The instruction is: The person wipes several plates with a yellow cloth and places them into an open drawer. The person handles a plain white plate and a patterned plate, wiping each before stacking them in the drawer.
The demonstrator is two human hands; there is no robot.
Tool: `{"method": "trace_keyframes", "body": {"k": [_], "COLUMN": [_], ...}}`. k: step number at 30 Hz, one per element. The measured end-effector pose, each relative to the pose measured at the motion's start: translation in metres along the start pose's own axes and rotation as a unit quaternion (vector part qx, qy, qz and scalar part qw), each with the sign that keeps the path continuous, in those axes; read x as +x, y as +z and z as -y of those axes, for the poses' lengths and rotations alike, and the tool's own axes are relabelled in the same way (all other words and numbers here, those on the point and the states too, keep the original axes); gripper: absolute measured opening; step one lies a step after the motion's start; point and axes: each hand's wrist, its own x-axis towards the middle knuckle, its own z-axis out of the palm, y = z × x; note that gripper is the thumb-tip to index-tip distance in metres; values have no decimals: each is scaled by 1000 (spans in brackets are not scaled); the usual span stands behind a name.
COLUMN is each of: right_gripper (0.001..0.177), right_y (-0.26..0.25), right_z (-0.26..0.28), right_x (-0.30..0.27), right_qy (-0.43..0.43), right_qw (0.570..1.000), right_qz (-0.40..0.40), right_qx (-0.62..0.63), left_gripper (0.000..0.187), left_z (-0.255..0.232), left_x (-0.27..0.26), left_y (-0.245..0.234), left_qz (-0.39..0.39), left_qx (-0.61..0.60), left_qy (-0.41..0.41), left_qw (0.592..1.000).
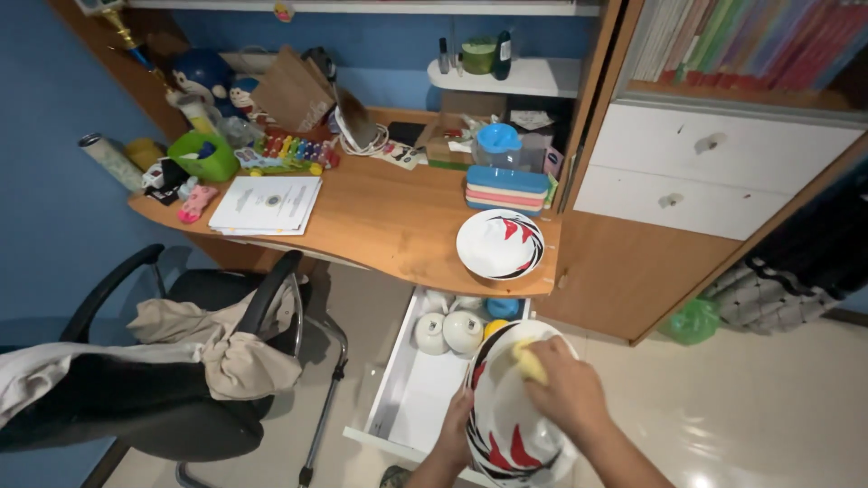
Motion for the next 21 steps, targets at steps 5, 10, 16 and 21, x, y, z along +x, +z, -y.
{"method": "trace_keyframes", "body": {"k": [5,10,16,21], "right_gripper": [42,55,58,65], "right_y": [30,33,60,57], "right_z": [14,9,-38,-38], "right_x": [-25,-24,-10,1], "right_qy": [-234,-264,-57,4], "right_qw": [966,932,960,936], "right_qz": [31,199,259,144], "right_qx": [104,147,89,322], "left_gripper": [59,55,58,54], "left_z": [-13,19,-57,-51], "left_x": [17,-4,-37,-58], "left_y": [-11,-113,-104,-165], "left_qz": [-53,-243,-365,-398], "left_qx": [117,136,20,-41], "left_qy": [3,38,5,-26], "left_qw": [992,960,931,916]}}
